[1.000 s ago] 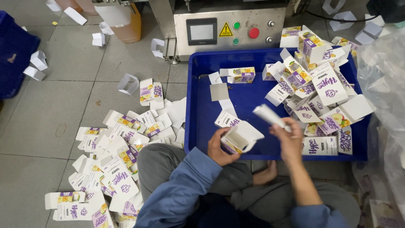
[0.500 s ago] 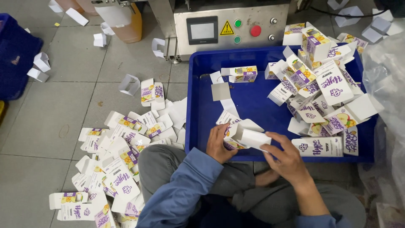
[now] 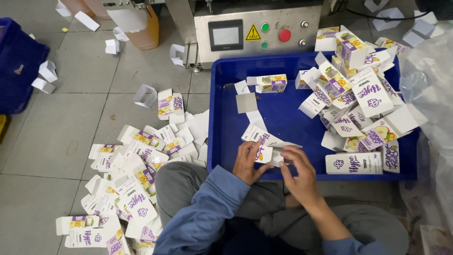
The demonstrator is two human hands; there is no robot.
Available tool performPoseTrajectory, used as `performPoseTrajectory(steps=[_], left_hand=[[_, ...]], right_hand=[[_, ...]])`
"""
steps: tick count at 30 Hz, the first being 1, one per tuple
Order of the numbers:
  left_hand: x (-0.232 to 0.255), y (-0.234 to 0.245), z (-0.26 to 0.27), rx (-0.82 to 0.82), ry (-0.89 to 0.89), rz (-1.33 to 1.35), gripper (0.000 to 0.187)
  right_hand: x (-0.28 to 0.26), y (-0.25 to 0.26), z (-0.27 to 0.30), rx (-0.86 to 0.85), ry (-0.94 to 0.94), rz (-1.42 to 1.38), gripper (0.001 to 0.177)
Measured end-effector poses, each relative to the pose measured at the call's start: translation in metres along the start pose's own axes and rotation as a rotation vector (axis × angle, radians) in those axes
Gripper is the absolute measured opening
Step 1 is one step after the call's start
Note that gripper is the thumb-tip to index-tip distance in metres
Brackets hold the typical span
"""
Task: Manually folding flat cardboard templates into product boxes and placing them in a collection bin before bagging them.
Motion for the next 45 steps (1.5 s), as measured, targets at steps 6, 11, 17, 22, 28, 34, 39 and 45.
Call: performPoseTrajectory(steps=[6, 11, 17, 22, 28, 34, 39, 45], left_hand=[[-0.011, -0.010, 0.013, 0.053, 0.006, -0.062, 0.076], [-0.005, -0.007, 0.010, 0.111, 0.011, -0.225, 0.058], [-0.007, -0.012, 0.013, 0.138, -0.008, -0.212, 0.053], [-0.001, -0.006, 0.005, 0.153, 0.005, -0.100, 0.050], [-0.006, -0.007, 0.006, 0.138, 0.037, 0.022, 0.047], [0.000, -0.002, 0.000, 0.095, 0.014, 0.012, 0.049], [-0.002, -0.006, 0.005, 0.072, -0.010, 0.013, 0.050], [-0.003, -0.007, 0.006, 0.070, -0.009, 0.042, 0.048]], right_hand=[[-0.006, -0.013, 0.008, 0.184, -0.205, 0.011, 0.015], [-0.003, -0.012, 0.008, 0.156, -0.191, 0.189, 0.015], [0.013, -0.010, 0.014, 0.109, -0.303, 0.311, 0.011], [-0.004, -0.015, 0.005, 0.047, -0.037, 0.621, 0.008], [-0.034, -0.023, -0.009, 0.002, 0.020, 0.698, 0.012], [-0.010, -0.033, 0.001, -0.054, -0.114, 0.680, 0.021], [0.005, -0.040, 0.011, -0.104, -0.249, 0.591, 0.026], [0.007, -0.041, 0.010, -0.078, -0.284, 0.408, 0.025]])
Point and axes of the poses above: each hand's wrist, its own z-axis away from the middle knuckle, its own y-axis out of the back of the hand, x = y × z, the point moved 3 cm from there along -z, towards the middle knuckle, and after that the axes turned 13 degrees about -z, right-handed, at the moved point
